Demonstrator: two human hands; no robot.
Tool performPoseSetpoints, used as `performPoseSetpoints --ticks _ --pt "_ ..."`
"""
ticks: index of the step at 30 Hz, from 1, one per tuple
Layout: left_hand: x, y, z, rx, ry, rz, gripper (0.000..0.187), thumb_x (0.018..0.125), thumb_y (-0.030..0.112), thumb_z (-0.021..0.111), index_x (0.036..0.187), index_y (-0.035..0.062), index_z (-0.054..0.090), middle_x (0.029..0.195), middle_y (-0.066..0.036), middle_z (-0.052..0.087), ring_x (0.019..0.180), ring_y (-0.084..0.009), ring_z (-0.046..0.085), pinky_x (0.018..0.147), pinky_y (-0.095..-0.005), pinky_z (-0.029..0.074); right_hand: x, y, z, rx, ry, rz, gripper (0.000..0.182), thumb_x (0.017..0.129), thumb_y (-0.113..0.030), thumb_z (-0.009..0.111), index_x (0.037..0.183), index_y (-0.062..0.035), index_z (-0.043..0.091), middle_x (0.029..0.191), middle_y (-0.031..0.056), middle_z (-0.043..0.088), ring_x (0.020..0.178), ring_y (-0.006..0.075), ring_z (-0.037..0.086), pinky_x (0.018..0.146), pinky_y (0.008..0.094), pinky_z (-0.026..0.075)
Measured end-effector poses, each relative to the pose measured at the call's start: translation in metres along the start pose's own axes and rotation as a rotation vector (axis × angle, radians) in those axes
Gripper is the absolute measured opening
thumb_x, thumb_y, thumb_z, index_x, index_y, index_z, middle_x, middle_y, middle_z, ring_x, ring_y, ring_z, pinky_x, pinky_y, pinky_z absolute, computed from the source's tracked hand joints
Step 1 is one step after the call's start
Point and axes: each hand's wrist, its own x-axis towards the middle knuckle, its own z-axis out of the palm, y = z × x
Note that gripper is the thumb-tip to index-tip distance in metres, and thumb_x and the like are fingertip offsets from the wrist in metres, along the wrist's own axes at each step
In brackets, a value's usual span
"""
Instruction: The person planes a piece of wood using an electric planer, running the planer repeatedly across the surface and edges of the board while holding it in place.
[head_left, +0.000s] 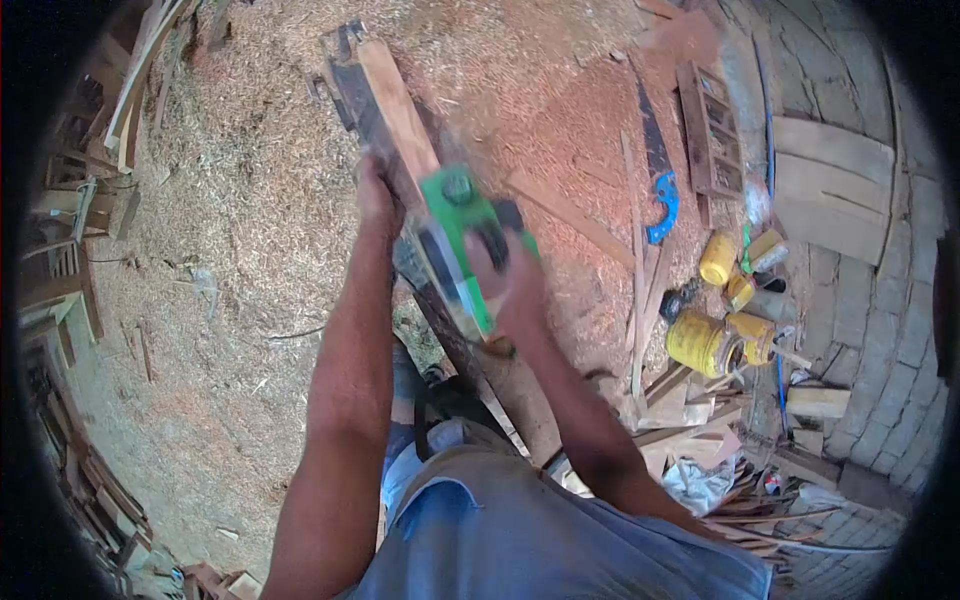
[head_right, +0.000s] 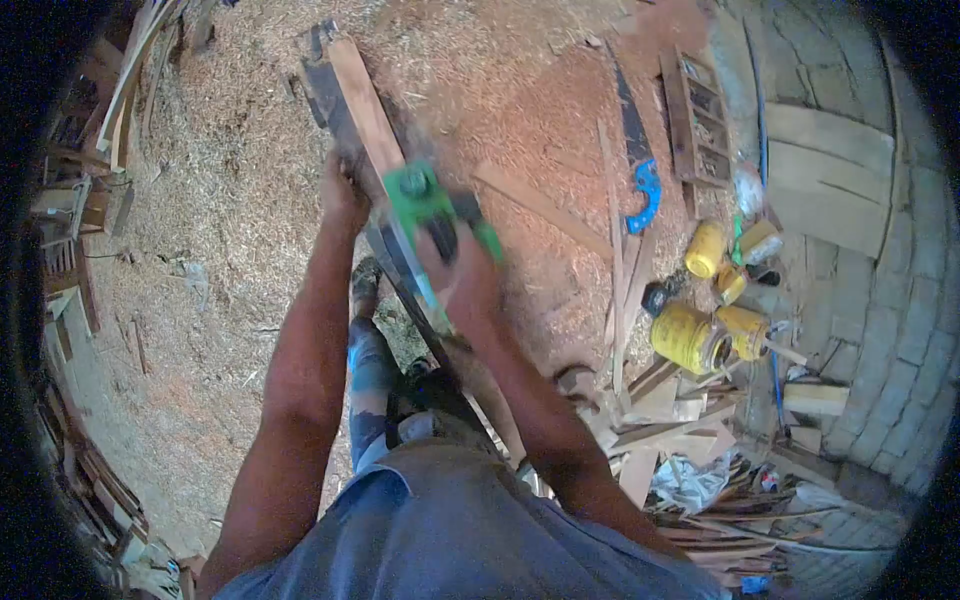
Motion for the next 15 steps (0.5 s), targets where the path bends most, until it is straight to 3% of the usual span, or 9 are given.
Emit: performPoseSetpoints --ticks 1,2,3,5,10,13,15 --pt "0.006 -0.006 -0.007 0.056 -0.084 0.005 0.055 0.103 0.041 0.064 0.135 -0.0030 0.054 0.121 -0.016 0.068 0.106 -0.0280 0.069 0.092 -0.0412 0.059 -0.047 0.027 -0.009 -0.095 0.103 -0.044 0.042 0.095 -0.041 0.074 0.113 -0.0030 0.068 0.093 0.0259 0.072 0.088 0.0453 0.071 0.075 0.0508 0.056" --pt "0.000 -0.002 0.000 0.211 0.015 -0.001 0.057 0.096 0.031 0.074 0.134 -0.0044 0.051 0.119 -0.018 0.067 0.101 -0.0281 0.070 0.087 -0.0414 0.061 -0.093 0.058 -0.019 -0.054 0.031 0.058 0.037 0.095 -0.036 0.074 0.109 -0.0022 0.068 0.087 0.0239 0.072 0.080 0.0442 0.071 0.071 0.0502 0.056" --pt "-0.006 0.002 0.007 0.363 0.113 -0.022 0.063 0.088 0.021 0.083 0.134 -0.0058 0.049 0.117 -0.019 0.066 0.096 -0.0282 0.072 0.082 -0.0416 0.062 -0.131 0.071 -0.033 -0.020 0.004 0.111 0.036 0.095 -0.035 0.075 0.108 -0.0022 0.067 0.086 0.0233 0.071 0.079 0.0432 0.072 0.071 0.0492 0.056" --pt "-0.002 -0.006 0.015 0.456 0.177 0.058 0.069 0.084 0.017 0.087 0.134 -0.0067 0.046 0.116 -0.020 0.066 0.095 -0.0281 0.072 0.080 -0.0434 0.063 -0.187 0.093 -0.050 0.016 -0.029 0.201 0.035 0.094 -0.033 0.075 0.107 -0.0022 0.066 0.084 0.0223 0.071 0.077 0.0418 0.072 0.070 0.0478 0.056" --pt "-0.003 -0.003 0.021 0.411 0.169 0.018 0.073 0.087 0.013 0.084 0.138 -0.0077 0.036 0.124 -0.023 0.062 0.101 -0.0354 0.072 0.081 -0.0486 0.064 -0.215 0.113 -0.046 -0.048 0.002 0.232 0.034 0.094 -0.033 0.075 0.103 -0.0021 0.065 0.076 0.0212 0.068 0.071 0.0419 0.071 0.066 0.0472 0.055" --pt "0.002 -0.005 0.015 0.409 0.150 -0.007 0.073 0.089 0.013 0.082 0.140 -0.0065 0.034 0.127 -0.023 0.061 0.102 -0.0365 0.072 0.083 -0.0486 0.064 -0.199 0.104 -0.037 0.029 0.000 0.296 0.034 0.093 -0.032 0.077 0.099 -0.0016 0.065 0.076 0.0205 0.066 0.066 0.0368 0.067 0.063 0.0453 0.052" --pt "0.004 -0.005 0.012 0.382 0.099 -0.018 0.071 0.090 0.013 0.081 0.140 -0.0052 0.034 0.127 -0.023 0.061 0.103 -0.0362 0.072 0.082 -0.0482 0.064 -0.186 0.097 -0.025 -0.123 0.137 0.134 0.034 0.093 -0.033 0.077 0.098 -0.0014 0.065 0.076 0.0202 0.065 0.067 0.0370 0.066 0.063 0.0458 0.051"
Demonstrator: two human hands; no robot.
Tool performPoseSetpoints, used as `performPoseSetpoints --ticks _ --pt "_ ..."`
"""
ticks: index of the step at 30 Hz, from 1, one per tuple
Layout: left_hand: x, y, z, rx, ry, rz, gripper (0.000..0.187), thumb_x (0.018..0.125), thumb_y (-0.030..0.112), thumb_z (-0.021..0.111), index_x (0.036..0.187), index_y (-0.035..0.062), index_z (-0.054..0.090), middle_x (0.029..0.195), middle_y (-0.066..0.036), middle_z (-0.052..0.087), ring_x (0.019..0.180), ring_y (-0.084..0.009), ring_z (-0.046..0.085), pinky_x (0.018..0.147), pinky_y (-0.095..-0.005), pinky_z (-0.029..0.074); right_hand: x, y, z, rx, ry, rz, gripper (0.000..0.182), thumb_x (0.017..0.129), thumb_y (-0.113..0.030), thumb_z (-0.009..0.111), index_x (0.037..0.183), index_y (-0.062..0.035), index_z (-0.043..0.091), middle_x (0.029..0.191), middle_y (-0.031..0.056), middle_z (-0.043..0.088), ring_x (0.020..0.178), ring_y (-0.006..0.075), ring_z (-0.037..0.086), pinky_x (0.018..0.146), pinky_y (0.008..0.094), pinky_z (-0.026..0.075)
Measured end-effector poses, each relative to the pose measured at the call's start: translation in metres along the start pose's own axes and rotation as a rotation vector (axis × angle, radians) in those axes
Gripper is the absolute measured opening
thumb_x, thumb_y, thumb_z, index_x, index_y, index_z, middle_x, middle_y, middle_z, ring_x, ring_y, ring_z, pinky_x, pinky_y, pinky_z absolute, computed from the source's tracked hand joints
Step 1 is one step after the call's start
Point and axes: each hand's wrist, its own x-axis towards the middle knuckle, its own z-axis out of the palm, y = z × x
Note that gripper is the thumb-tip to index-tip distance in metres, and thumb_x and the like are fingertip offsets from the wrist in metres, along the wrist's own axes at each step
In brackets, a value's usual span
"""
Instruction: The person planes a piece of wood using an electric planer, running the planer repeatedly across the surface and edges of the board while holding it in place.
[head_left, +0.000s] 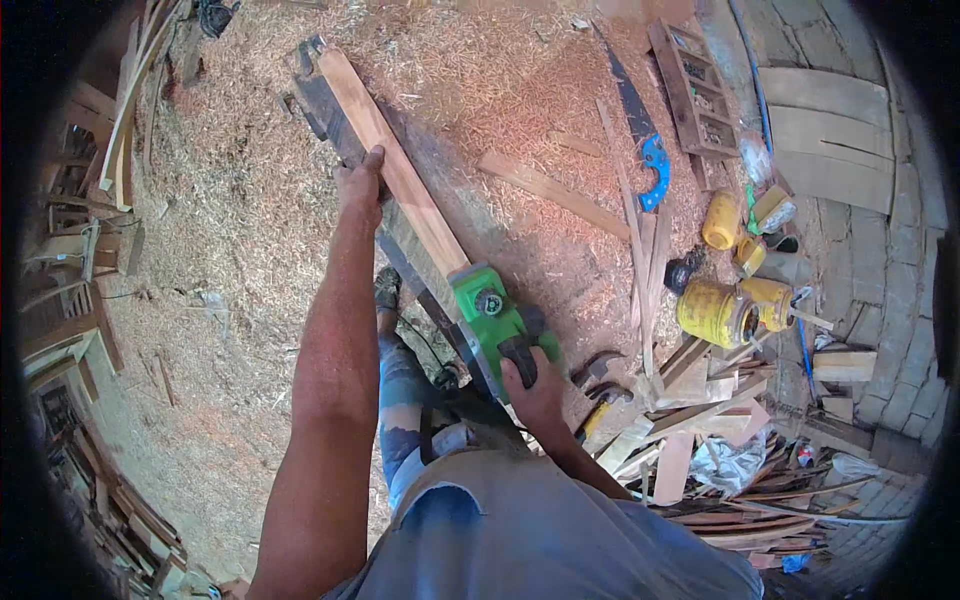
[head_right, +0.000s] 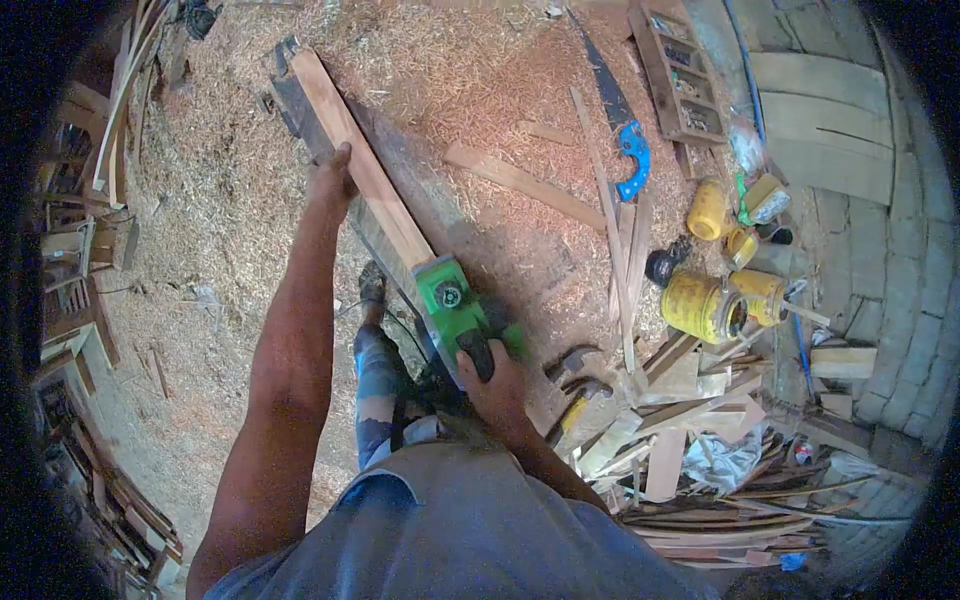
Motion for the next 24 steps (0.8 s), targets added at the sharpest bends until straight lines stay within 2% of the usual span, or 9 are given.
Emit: performPoseSetpoints --ticks 1,4,6,10,11,14,18,20,24 --pt "0.001 0.002 0.000 0.015 0.001 0.002 0.072 0.090 0.013 0.081 0.141 -0.0046 0.033 0.127 -0.022 0.061 0.103 -0.0359 0.071 0.082 -0.0478 0.064 0.006 -0.004 0.004 -0.063 0.081 -0.085 0.035 0.093 -0.033 0.077 0.098 -0.0013 0.065 0.076 0.0200 0.065 0.067 0.0370 0.066 0.063 0.0460 0.051" --pt "-0.009 0.005 0.003 0.049 0.018 0.029 0.072 0.092 0.015 0.080 0.142 -0.0025 0.032 0.124 -0.020 0.062 0.099 -0.0339 0.072 0.078 -0.0467 0.064 0.026 -0.008 0.011 0.028 -0.101 0.021 0.035 0.095 -0.035 0.076 0.100 -0.0015 0.066 0.078 0.0198 0.066 0.070 0.0375 0.066 0.065 0.0473 0.051" --pt "-0.017 0.007 0.006 0.059 0.046 0.075 0.070 0.093 0.019 0.080 0.141 -0.0006 0.033 0.116 -0.017 0.066 0.089 -0.0314 0.073 0.070 -0.0461 0.063 0.040 -0.018 0.016 0.055 -0.071 -0.020 0.042 0.094 -0.040 0.076 0.099 -0.0002 0.066 0.076 0.0245 0.067 0.072 0.0446 0.068 0.065 0.0523 0.053" --pt "-0.009 -0.002 0.001 0.094 0.071 0.072 0.072 0.094 0.019 0.080 0.142 -0.0019 0.031 0.118 -0.018 0.065 0.095 -0.0325 0.072 0.076 -0.0455 0.063 0.070 -0.044 0.026 0.111 -0.054 0.007 0.045 0.093 -0.042 0.076 0.101 0.0015 0.066 0.077 0.0277 0.068 0.074 0.0479 0.070 0.066 0.0544 0.054" --pt "0.003 -0.012 -0.007 0.113 0.060 0.104 0.075 0.093 0.016 0.080 0.146 -0.0033 0.030 0.120 -0.019 0.064 0.103 -0.0338 0.070 0.081 -0.0455 0.063 0.079 -0.051 0.029 0.113 -0.054 -0.009 0.046 0.094 -0.042 0.076 0.101 0.0020 0.066 0.078 0.0279 0.068 0.074 0.0479 0.070 0.066 0.0543 0.054" --pt "-0.016 0.002 -0.002 0.036 0.039 0.079 0.090 0.096 0.029 0.077 0.157 -0.0037 0.019 0.137 -0.021 0.057 0.120 -0.0319 0.062 0.104 -0.0446 0.054 0.106 -0.072 0.037 0.105 -0.033 -0.043 0.047 0.094 -0.041 0.076 0.103 0.0034 0.067 0.081 0.0284 0.069 0.075 0.0478 0.070 0.067 0.0536 0.055" --pt "0.020 -0.023 -0.029 -0.508 -0.243 -0.068 0.076 0.108 0.048 0.053 0.158 -0.0035 0.029 0.148 -0.020 0.054 0.133 -0.0322 0.057 0.115 -0.0473 0.045 0.139 -0.116 0.043 0.063 -0.027 0.000 0.047 0.095 -0.042 0.075 0.103 0.0034 0.069 0.084 0.0285 0.070 0.078 0.0481 0.070 0.070 0.0531 0.055" --pt "-0.009 -0.003 -0.018 -0.553 -0.200 -0.032 0.075 0.110 0.057 0.040 0.157 -0.0026 0.036 0.153 -0.019 0.053 0.138 -0.0328 0.054 0.119 -0.0481 0.041 0.157 -0.129 0.051 0.036 -0.028 0.002 0.048 0.095 -0.044 0.074 0.103 0.0027 0.069 0.084 0.0288 0.070 0.080 0.0484 0.070 0.072 0.0535 0.055" --pt "-0.017 0.005 -0.017 -0.589 -0.155 -0.005 0.079 0.109 0.064 0.032 0.154 0.0002 0.041 0.150 -0.020 0.055 0.137 -0.0372 0.055 0.118 -0.0518 0.042 0.197 -0.149 0.072 0.053 0.011 -0.101 0.053 0.096 -0.051 0.070 0.104 0.0021 0.070 0.086 0.0298 0.070 0.085 0.0492 0.070 0.076 0.0553 0.054"
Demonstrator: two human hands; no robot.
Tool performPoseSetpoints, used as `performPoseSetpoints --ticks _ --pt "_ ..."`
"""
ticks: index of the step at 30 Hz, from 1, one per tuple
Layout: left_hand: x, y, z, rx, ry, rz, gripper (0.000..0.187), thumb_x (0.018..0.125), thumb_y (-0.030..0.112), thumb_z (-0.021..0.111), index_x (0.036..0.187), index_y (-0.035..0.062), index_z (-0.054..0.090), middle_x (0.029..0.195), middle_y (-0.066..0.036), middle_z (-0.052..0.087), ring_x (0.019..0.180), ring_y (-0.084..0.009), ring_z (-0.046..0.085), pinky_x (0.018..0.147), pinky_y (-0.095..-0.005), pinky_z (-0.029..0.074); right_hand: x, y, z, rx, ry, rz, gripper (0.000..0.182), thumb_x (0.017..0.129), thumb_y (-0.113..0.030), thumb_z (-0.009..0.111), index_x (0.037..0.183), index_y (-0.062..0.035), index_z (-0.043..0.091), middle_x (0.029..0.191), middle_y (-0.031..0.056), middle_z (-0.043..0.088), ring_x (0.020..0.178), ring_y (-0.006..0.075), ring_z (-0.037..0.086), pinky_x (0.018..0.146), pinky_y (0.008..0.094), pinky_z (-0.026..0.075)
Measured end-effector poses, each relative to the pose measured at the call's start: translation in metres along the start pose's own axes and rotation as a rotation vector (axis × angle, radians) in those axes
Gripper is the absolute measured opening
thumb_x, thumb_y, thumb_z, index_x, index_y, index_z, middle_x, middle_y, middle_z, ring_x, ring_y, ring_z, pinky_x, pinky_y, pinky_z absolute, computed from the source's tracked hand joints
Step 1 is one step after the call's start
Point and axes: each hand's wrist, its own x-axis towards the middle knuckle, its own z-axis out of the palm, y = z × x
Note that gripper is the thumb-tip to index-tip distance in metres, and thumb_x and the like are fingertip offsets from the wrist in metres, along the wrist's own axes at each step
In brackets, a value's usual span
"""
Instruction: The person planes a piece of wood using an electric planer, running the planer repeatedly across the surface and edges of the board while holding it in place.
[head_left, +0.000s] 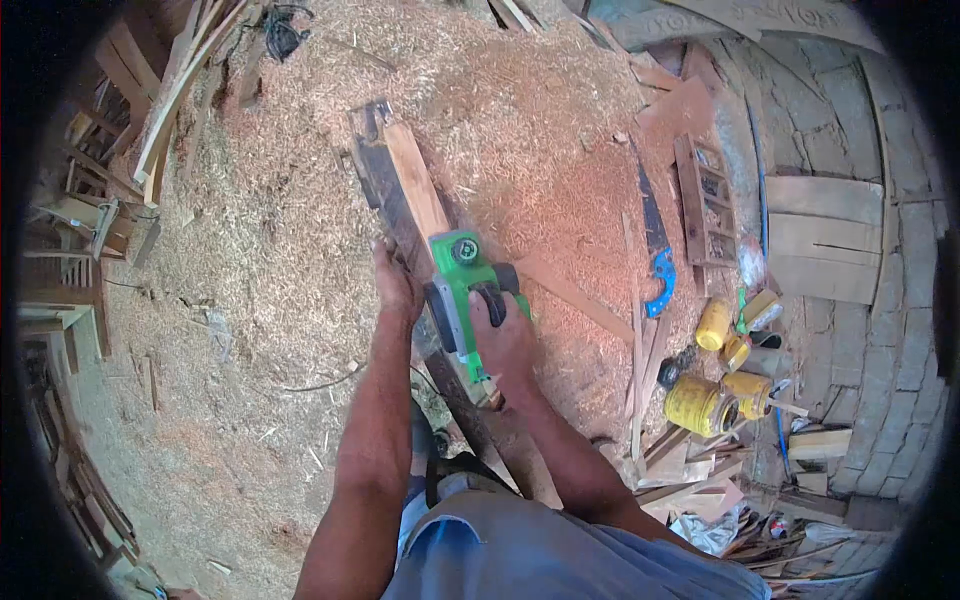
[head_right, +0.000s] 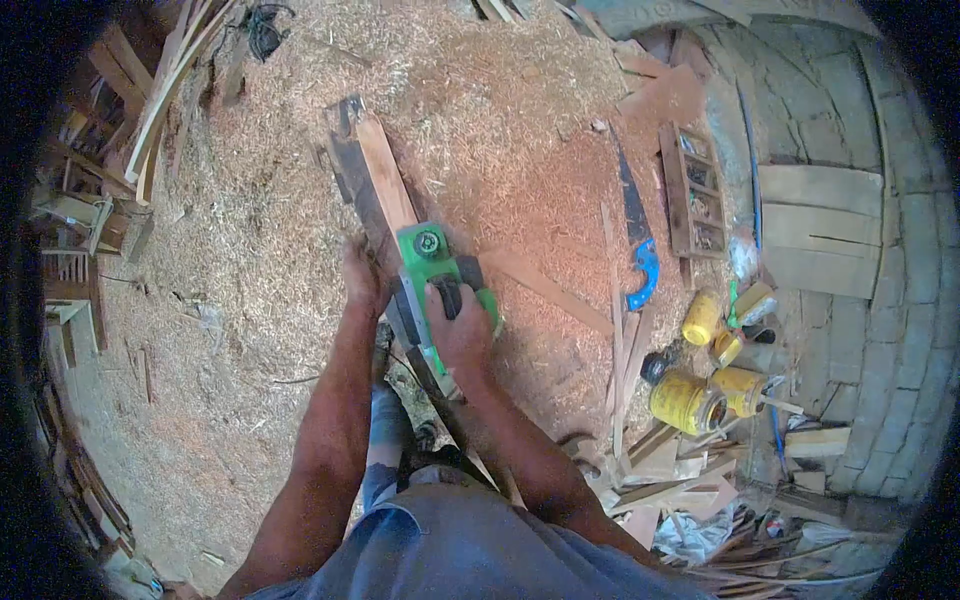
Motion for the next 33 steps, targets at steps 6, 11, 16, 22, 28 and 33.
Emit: performPoseSetpoints --ticks 6,11,16,22,28,33 --pt "-0.011 0.007 0.013 -0.022 0.054 0.032 0.083 0.109 0.067 0.030 0.156 -0.0011 0.038 0.151 -0.022 0.055 0.137 -0.0373 0.054 0.119 -0.0500 0.040 0.072 -0.031 0.034 0.088 -0.031 -0.022 0.060 0.095 -0.056 0.068 0.105 0.0032 0.070 0.090 0.0309 0.071 0.089 0.0500 0.070 0.079 0.0556 0.054" --pt "-0.005 -0.001 0.006 -0.011 0.094 0.038 0.081 0.107 0.068 0.034 0.147 -0.0007 0.048 0.144 -0.019 0.061 0.130 -0.0349 0.060 0.113 -0.0485 0.046 0.134 -0.081 0.058 0.053 -0.026 -0.026 0.063 0.095 -0.057 0.065 0.111 0.0034 0.071 0.100 0.0315 0.073 0.096 0.0493 0.071 0.084 0.0543 0.055" --pt "0.006 -0.011 -0.011 0.021 0.079 0.059 0.076 0.108 0.064 0.038 0.150 0.0014 0.048 0.143 -0.019 0.061 0.132 -0.0345 0.059 0.114 -0.0487 0.047 0.190 -0.107 0.087 0.070 0.013 -0.081 0.060 0.096 -0.055 0.064 0.105 0.0043 0.073 0.096 0.0308 0.073 0.095 0.0486 0.072 0.084 0.0540 0.055" --pt "-0.004 -0.004 0.008 0.015 0.144 0.030 0.075 0.108 0.063 0.037 0.150 0.0018 0.049 0.145 -0.017 0.060 0.134 -0.0333 0.058 0.117 -0.0481 0.045 0.233 -0.146 0.099 0.138 -0.029 -0.096 0.060 0.096 -0.055 0.065 0.096 0.0037 0.076 0.092 0.0300 0.074 0.092 0.0468 0.073 0.084 0.0530 0.055" --pt "-0.007 -0.003 0.014 -0.028 0.095 0.056 0.075 0.108 0.062 0.038 0.152 0.0021 0.047 0.148 -0.017 0.058 0.134 -0.0331 0.058 0.117 -0.0478 0.044 0.269 -0.164 0.124 0.061 0.046 -0.140 0.065 0.093 -0.060 0.064 0.097 0.0044 0.076 0.090 0.0276 0.075 0.093 0.0445 0.074 0.085 0.0520 0.055" --pt "0.000 -0.002 0.001 0.024 0.133 0.004 0.071 0.108 0.057 0.038 0.152 0.0016 0.044 0.145 -0.018 0.057 0.130 -0.0350 0.059 0.113 -0.0488 0.046 0.242 -0.145 0.097 0.172 -0.206 -0.110 0.072 0.092 -0.064 0.063 0.102 0.0057 0.075 0.098 0.0303 0.075 0.100 0.0441 0.073 0.087 0.0512 0.055"
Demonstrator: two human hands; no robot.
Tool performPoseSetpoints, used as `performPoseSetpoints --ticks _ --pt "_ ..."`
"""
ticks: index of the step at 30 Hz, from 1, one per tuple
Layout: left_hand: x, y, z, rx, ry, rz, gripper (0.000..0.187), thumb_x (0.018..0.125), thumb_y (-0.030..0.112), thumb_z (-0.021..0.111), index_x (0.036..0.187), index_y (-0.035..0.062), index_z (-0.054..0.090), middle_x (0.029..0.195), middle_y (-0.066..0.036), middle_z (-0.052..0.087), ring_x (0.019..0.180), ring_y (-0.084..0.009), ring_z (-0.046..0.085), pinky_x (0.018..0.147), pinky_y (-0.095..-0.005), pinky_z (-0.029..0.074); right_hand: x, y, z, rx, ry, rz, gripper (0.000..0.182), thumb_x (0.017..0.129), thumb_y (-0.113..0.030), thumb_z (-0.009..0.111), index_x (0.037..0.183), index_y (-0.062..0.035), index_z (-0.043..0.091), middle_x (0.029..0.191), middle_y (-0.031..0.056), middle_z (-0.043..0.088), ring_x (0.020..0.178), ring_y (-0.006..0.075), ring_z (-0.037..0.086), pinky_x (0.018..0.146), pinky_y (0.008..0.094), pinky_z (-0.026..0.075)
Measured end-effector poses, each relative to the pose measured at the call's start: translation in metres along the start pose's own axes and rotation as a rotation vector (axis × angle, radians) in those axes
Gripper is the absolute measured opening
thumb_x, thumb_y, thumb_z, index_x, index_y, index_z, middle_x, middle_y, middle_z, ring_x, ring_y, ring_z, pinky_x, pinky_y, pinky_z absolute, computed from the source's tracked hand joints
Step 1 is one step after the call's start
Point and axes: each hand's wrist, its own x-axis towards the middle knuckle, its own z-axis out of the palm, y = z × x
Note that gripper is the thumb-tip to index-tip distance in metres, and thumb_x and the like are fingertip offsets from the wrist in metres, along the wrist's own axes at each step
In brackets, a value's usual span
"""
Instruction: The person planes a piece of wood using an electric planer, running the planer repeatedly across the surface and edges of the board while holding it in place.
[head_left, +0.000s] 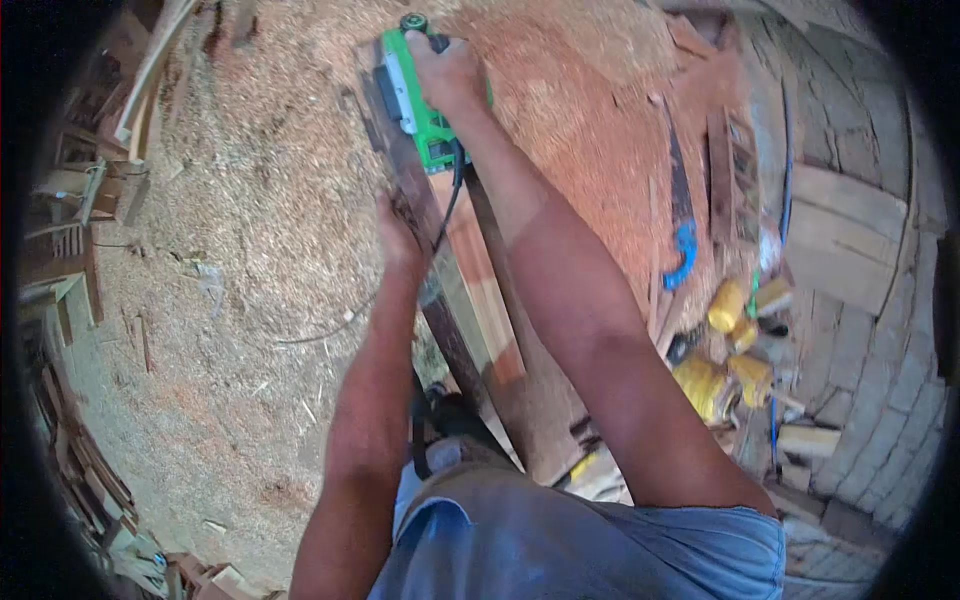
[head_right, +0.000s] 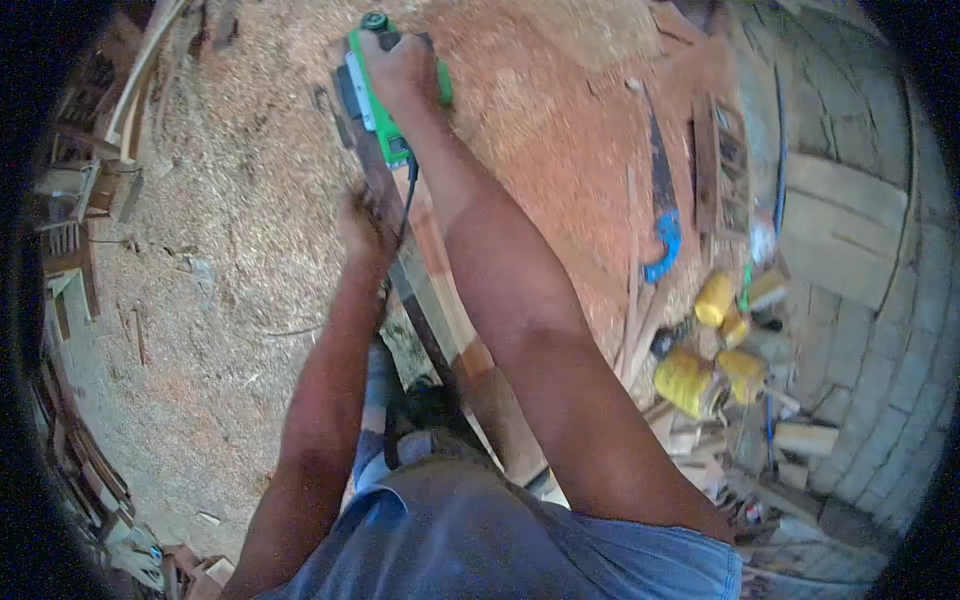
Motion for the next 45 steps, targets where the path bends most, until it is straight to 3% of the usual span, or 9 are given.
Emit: performPoseSetpoints --ticks 5,8,10,13,16,29,33,40,45 --pt "-0.001 0.006 0.007 -0.016 0.075 -0.042 0.068 0.106 0.055 0.050 0.147 0.0009 0.047 0.134 -0.016 0.061 0.121 -0.0333 0.062 0.105 -0.0480 0.052 -0.200 0.088 -0.057 0.020 0.143 -0.125 0.056 0.096 -0.050 0.068 0.115 0.0024 0.070 0.100 0.0285 0.073 0.092 0.0425 0.072 0.081 0.0479 0.056" --pt "0.002 0.006 0.014 0.167 -0.188 -0.038 0.054 0.099 0.043 0.070 0.133 0.0034 0.057 0.118 -0.015 0.066 0.103 -0.0306 0.069 0.090 -0.0490 0.059 -0.357 0.122 -0.099 -0.250 0.161 0.062 0.040 0.098 -0.038 0.071 0.115 -0.0013 0.069 0.089 0.0232 0.071 0.083 0.0406 0.070 0.075 0.0475 0.054" --pt "0.010 -0.001 0.016 0.508 -0.015 -0.043 0.045 0.097 0.033 0.075 0.127 0.0046 0.059 0.112 -0.014 0.068 0.091 -0.0288 0.071 0.078 -0.0474 0.062 -0.447 0.176 -0.111 -0.149 0.097 0.171 0.034 0.095 -0.033 0.074 0.109 -0.0015 0.067 0.082 0.0218 0.069 0.077 0.0407 0.070 0.070 0.0458 0.055" --pt "0.002 -0.005 0.027 0.624 0.070 -0.026 0.042 0.093 0.021 0.080 0.123 0.0013 0.058 0.108 -0.016 0.069 0.080 -0.0276 0.073 0.065 -0.0462 0.063 -0.549 0.233 -0.114 -0.285 0.107 0.247 0.055 0.091 -0.046 0.078 0.117 -0.0001 0.065 0.085 0.0261 0.071 0.077 0.0470 0.069 0.074 0.0557 0.055" --pt "0.003 -0.008 0.033 0.658 0.177 0.039 0.060 0.095 0.021 0.077 0.139 -0.0055 0.045 0.110 -0.017 0.069 0.090 -0.0328 0.074 0.071 -0.0473 0.064 -0.554 0.220 -0.117 -0.295 0.058 0.320 0.056 0.091 -0.047 0.078 0.118 0.0004 0.065 0.085 0.0262 0.071 0.077 0.0466 0.070 0.074 0.0562 0.055" --pt "0.003 -0.005 0.024 0.562 0.045 0.070 0.068 0.092 0.015 0.080 0.139 -0.0036 0.035 0.129 -0.022 0.062 0.105 -0.0339 0.072 0.080 -0.0468 0.066 -0.447 0.174 -0.090 -0.151 0.179 0.210 0.047 0.092 -0.047 0.076 0.104 -0.0019 0.066 0.073 0.0249 0.069 0.067 0.0467 0.069 0.063 0.0540 0.056" --pt "-0.001 0.005 0.022 0.505 -0.098 -0.044 0.045 0.098 0.017 0.074 0.132 0.0018 0.050 0.125 -0.017 0.062 0.101 -0.0272 0.072 0.079 -0.0453 0.065 -0.402 0.150 -0.084 -0.133 0.147 0.220 0.049 0.093 -0.047 0.075 0.105 -0.0008 0.067 0.074 0.0267 0.069 0.070 0.0491 0.069 0.067 0.0562 0.056" --pt "-0.008 0.019 0.015 0.065 -0.124 -0.144 0.079 0.108 0.066 0.031 0.152 0.0013 0.043 0.147 -0.018 0.060 0.133 -0.0379 0.059 0.118 -0.0544 0.042 -0.322 0.121 -0.058 -0.176 0.231 0.132 0.044 0.096 -0.042 0.074 0.101 0.0010 0.066 0.081 0.0286 0.067 0.079 0.0508 0.068 0.068 0.0536 0.053" --pt "-0.014 0.024 0.009 -0.055 -0.115 -0.130 0.090 0.106 0.071 0.029 0.159 -0.0006 0.032 0.156 -0.020 0.049 0.143 -0.0366 0.049 0.122 -0.0526 0.036 -0.267 0.095 -0.051 -0.174 0.198 0.119 0.061 0.096 -0.054 0.069 0.113 0.0039 0.068 0.091 0.0345 0.071 0.088 0.0521 0.071 0.078 0.0565 0.056"
